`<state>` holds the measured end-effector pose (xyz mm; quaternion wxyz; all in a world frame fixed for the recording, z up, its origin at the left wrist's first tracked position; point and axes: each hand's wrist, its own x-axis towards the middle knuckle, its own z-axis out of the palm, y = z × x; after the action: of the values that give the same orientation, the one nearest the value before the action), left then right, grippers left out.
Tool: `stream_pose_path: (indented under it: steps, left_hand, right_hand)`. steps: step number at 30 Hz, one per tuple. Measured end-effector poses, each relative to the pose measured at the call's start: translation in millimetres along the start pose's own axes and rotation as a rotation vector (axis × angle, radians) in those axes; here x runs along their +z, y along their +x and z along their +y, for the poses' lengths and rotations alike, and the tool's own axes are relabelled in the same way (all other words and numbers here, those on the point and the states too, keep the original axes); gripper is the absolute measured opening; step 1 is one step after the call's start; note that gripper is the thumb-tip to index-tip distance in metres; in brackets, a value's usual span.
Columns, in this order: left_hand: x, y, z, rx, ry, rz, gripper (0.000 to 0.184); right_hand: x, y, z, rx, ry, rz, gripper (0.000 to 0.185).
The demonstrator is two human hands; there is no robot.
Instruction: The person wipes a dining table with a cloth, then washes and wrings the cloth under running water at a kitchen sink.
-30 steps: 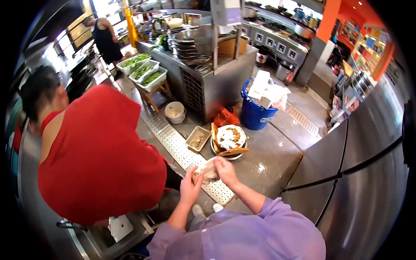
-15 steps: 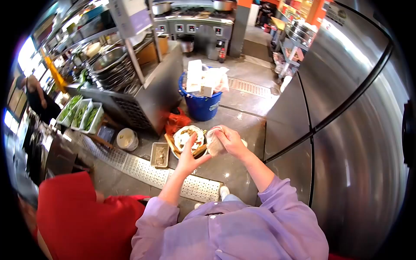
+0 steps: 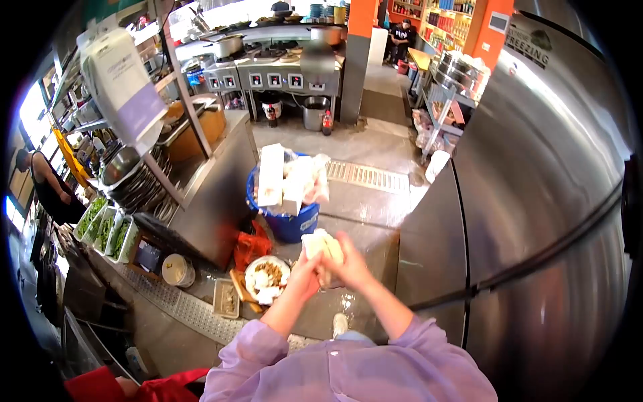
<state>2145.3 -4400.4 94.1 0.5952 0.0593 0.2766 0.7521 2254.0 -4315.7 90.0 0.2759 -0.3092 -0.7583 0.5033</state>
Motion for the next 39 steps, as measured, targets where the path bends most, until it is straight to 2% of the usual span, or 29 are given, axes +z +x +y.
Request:
stream_pose_path:
  steps: [1, 2, 4, 5, 7, 8, 9, 10, 11, 13, 14, 16, 20, 22, 24, 26, 27, 29, 30, 31, 32, 33, 34, 36, 37, 38, 39]
  left_hand:
    - [3.7, 18.9, -0.8, 0.050, 0.124, -0.044, 0.047]
    - [4.9, 38.4, -0.5, 0.097, 0.248, -0.083, 0.050]
    - [16.4, 66.7, 17.6, 0.038, 0.300, -0.024, 0.049]
    - [19.9, 81.6, 27.8, 0.072, 0.332, 0.009, 0.049]
    - [19.2, 115.6, 44.4, 0.174, 0.455, 0.052, 0.049]
    - [15.1, 138.0, 47.5, 0.242, 0.547, 0.063, 0.050]
    - [50.4, 137.4, 58.3, 0.024, 0.656, 0.311, 0.053]
    - [40.9, 161.6, 58.4, 0.006, 0.668, 0.260, 0.060]
    - [31.9, 184.6, 57.0, 0.059, 0.587, 0.181, 0.064]
    - [52.0, 222.7, 62.0, 0.142, 0.411, 0.063, 0.071]
    - [62.8, 239.8, 64.3, 0.151, 0.459, 0.004, 0.070]
    - [59.2, 284.7, 63.4, 0.014, 0.628, 0.038, 0.065]
    - [52.5, 382.0, 70.5, 0.094, 0.828, -0.071, 0.054]
    - [68.7, 424.2, 82.1, 0.268, 0.701, -0.068, 0.047]
    - [93.1, 462.7, 98.9, 0.194, 0.740, -0.090, 0.039]
    - [91.1, 513.7, 101.6, 0.181, 0.697, -0.113, 0.032]
    - [99.4, 533.5, 102.9, 0.180, 0.702, -0.120, 0.032]
    - [114.0, 568.0, 102.8, 0.099, 1.038, -0.132, 0.032]
    - [114.8, 588.0, 100.8, 0.103, 1.040, -0.129, 0.032]
    - [110.5, 609.0, 97.1, 0.313, 1.493, -0.164, 0.034]
    - [106.2, 625.9, 93.6, 0.525, 1.943, -0.185, 0.036]
    - [105.6, 645.7, 96.4, 0.413, 1.991, -0.166, 0.032]
    - [105.8, 663.9, 96.4, 0.412, 2.003, -0.134, 0.032]
    - [109.8, 699.5, 97.2, 0.576, 2.149, -0.008, 0.024]
    - [110.4, 719.4, 99.1, 0.791, 2.124, -0.057, 0.020]
    - [110.5, 735.3, 98.8, 0.787, 2.139, -0.037, 0.020]
    - [117.6, 750.4, 97.2, 0.385, 1.773, 0.150, 0.020]
  right_hand:
    - [-9.1, 5.1, -2.1, -0.042, 0.085, -0.014, 0.072]
    - [-19.3, 19.2, 9.1, -0.096, 0.122, 0.039, 0.061]
    - [-48.1, 53.5, 42.2, 0.134, 0.291, -0.006, 0.048]
    - [-60.7, 66.3, 55.1, 0.142, 0.296, -0.013, 0.048]
    - [-87.0, 98.4, 65.9, 0.316, 0.501, 0.207, 0.033]
    - [-100.7, 116.4, 72.7, 0.325, 0.507, 0.210, 0.033]
    - [-113.0, 133.2, 82.6, 0.426, 0.538, 0.229, 0.032]
    - [-123.6, 150.2, 83.3, 0.532, 0.568, 0.248, 0.030]
    - [-133.9, 168.9, 85.3, 0.551, 0.569, 0.252, 0.030]
    - [-153.6, 200.7, 72.9, 0.416, 0.708, 0.231, 0.027]
    - [-159.1, 216.5, 91.5, 0.439, 0.708, 0.238, 0.027]
    - [-173.3, 254.7, 146.2, 0.602, 0.332, 0.062, 0.036]
    - [-212.4, 329.0, 203.0, 0.709, 0.288, 0.248, 0.025]
    - [-233.3, 359.0, 217.7, 0.660, 0.387, 0.283, 0.019]
    - [-257.6, 395.3, 222.9, 0.570, 0.746, 0.317, 0.021]
    - [-285.5, 427.3, 206.3, 0.456, 1.098, 0.328, 0.034]
    - [-299.3, 444.6, 210.9, 0.401, 1.157, 0.308, 0.033]
    - [-319.4, 479.0, 222.4, 0.344, 1.216, 0.286, 0.032]
    - [-327.9, 497.6, 215.7, 0.305, 1.000, 0.252, 0.029]
    - [-337.0, 516.7, 214.2, 0.266, 0.782, 0.211, 0.025]
    - [-346.2, 533.4, 218.0, 0.273, 0.785, 0.192, 0.025]
    - [-354.0, 550.5, 223.8, 0.135, 0.192, 0.089, 0.021]
    - [-362.2, 571.9, 232.3, -0.032, -0.393, -0.012, 0.019]
    - [-377.7, 613.1, 264.1, -0.031, -0.436, -0.019, 0.020]
    - [-389.2, 637.3, 278.6, -0.068, -0.359, 0.026, 0.021]
    - [-397.5, 657.4, 292.0, -0.095, -0.278, 0.074, 0.022]
    - [-406.7, 682.8, 294.8, 0.014, -0.134, 0.024, 0.025]
